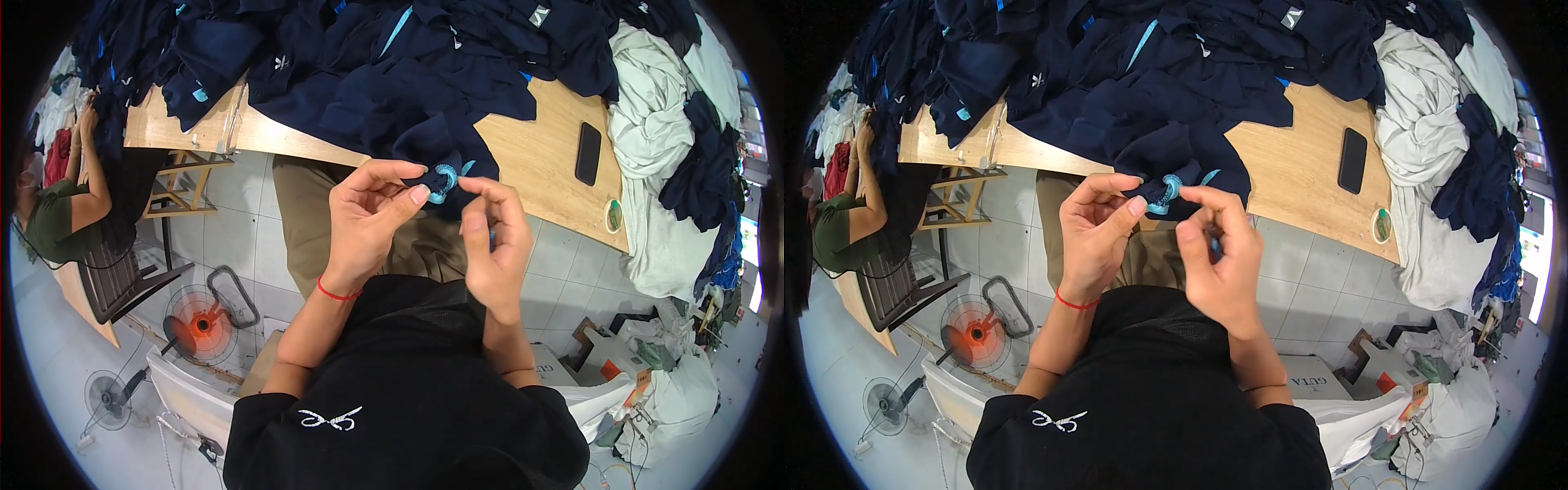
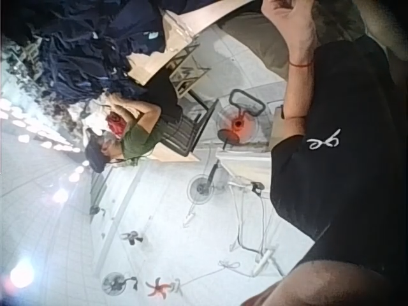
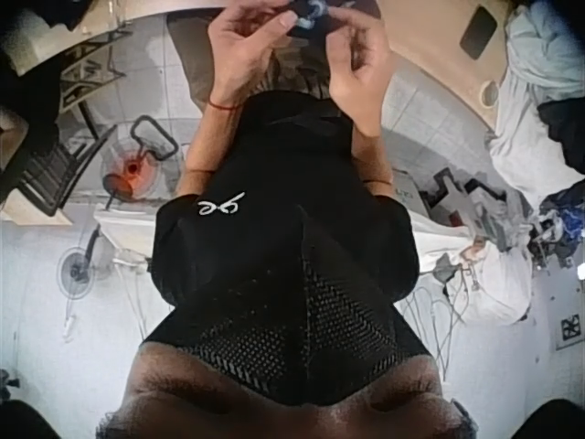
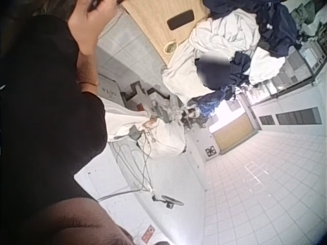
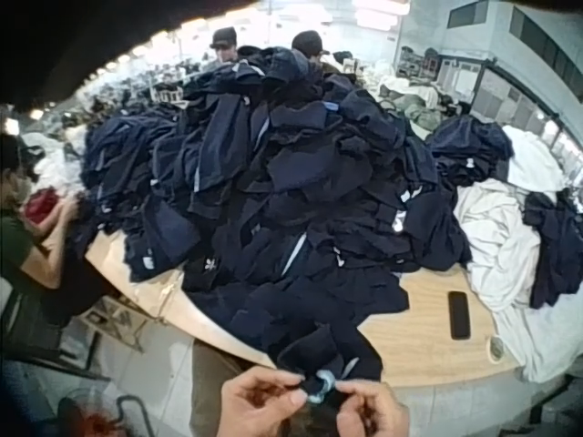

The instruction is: Trimming excess threads from navy blue garments using a pair of thread snips.

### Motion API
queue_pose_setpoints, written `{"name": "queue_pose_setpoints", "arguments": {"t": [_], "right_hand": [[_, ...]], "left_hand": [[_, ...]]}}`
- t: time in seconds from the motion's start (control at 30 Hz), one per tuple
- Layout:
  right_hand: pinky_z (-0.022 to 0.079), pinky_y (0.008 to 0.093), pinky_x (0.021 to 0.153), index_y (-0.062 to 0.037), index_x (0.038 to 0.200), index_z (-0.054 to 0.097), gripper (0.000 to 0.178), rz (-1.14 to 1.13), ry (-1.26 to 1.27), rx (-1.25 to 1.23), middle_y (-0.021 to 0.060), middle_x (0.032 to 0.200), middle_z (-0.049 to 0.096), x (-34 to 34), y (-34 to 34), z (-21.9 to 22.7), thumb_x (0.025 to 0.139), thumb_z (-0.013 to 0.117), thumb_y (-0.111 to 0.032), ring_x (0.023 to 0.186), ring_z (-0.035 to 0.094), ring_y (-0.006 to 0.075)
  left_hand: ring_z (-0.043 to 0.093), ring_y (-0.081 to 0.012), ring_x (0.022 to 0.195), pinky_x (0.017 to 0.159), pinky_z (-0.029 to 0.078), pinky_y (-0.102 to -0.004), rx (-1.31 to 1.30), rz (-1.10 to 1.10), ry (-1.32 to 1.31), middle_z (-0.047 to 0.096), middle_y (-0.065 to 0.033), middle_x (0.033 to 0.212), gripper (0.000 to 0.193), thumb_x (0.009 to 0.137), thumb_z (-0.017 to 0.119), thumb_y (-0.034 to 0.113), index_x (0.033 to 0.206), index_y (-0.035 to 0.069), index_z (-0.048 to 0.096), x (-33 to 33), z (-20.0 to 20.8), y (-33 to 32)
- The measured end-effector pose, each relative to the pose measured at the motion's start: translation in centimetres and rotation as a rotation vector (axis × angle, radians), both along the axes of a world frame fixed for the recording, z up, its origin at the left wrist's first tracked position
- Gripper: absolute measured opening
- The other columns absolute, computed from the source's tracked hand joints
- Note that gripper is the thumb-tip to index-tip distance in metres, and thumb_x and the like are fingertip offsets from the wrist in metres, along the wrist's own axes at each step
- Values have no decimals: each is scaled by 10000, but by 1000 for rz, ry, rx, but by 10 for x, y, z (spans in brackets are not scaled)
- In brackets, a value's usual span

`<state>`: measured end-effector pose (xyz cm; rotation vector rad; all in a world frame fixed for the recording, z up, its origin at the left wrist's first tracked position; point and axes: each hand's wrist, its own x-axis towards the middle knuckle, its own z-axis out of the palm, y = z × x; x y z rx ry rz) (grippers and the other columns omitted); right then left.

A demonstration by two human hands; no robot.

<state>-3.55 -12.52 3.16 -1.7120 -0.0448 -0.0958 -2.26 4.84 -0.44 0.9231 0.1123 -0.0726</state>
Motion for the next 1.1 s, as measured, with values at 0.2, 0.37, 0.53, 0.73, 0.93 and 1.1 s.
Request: {"name": "queue_pose_setpoints", "arguments": {"t": [0.2, 0.37, 0.53, 0.73, 0.93, 1.1], "right_hand": [[456, 249, 638, 26, 1093, 576, 150, 40, 14, 120, 53, 806, 668, -3, 8, -7, 1013, 682, -45, 690, 568, 70], [498, 232, 659, 31, 1028, 598, 182, 34, -38, -10, 101, 816, 723, 3, 7, -7, 967, 762, -17, 730, 657, 81], [508, 229, 654, 29, 976, 614, 180, 27, -50, -59, 98, 801, 733, 3, 5, -7, 960, 783, -33, 730, 683, 84], [541, 236, 689, 32, 955, 620, 171, 33, -16, -51, 100, 802, 737, 4, 4, -6, 965, 777, -34, 748, 706, 92], [548, 233, 701, 30, 936, 620, 173, 36, -10, -45, 92, 805, 739, 5, 4, -4, 971, 775, -38, 747, 703, 85], [552, 234, 703, 19, 919, 615, 174, 43, -7, -39, 81, 802, 741, 7, 3, -4, 975, 771, -34, 754, 707, 81]], "left_hand": [[711, -91, 967, 837, 571, -208, -101, 3, -11, 749, -81, 1107, 284, 940, 770, -84, 1212, -32, 703, 0, -2, -1], [711, -99, 963, 831, 575, -215, -153, -25, -2, 748, -90, 1097, 267, 948, 751, -96, 1202, -33, 697, -1, -5, 0], [715, -106, 968, 842, 579, -222, -181, -38, 3, 752, -91, 1094, 258, 951, 745, -99, 1196, -34, 698, 0, -8, 2], [726, -121, 973, 866, 587, -242, -154, -55, -13, 757, -97, 1106, 258, 945, 747, -105, 1190, -35, 700, -1, -5, 1], [726, -118, 963, 874, 591, -249, -133, -60, -18, 759, -102, 1112, 257, 940, 759, -98, 1182, -36, 700, 0, -6, 1], [722, -114, 955, 870, 589, -247, -101, -58, -15, 758, -97, 1104, 253, 936, 771, -90, 1174, -38, 700, 1, -6, 0]]}}
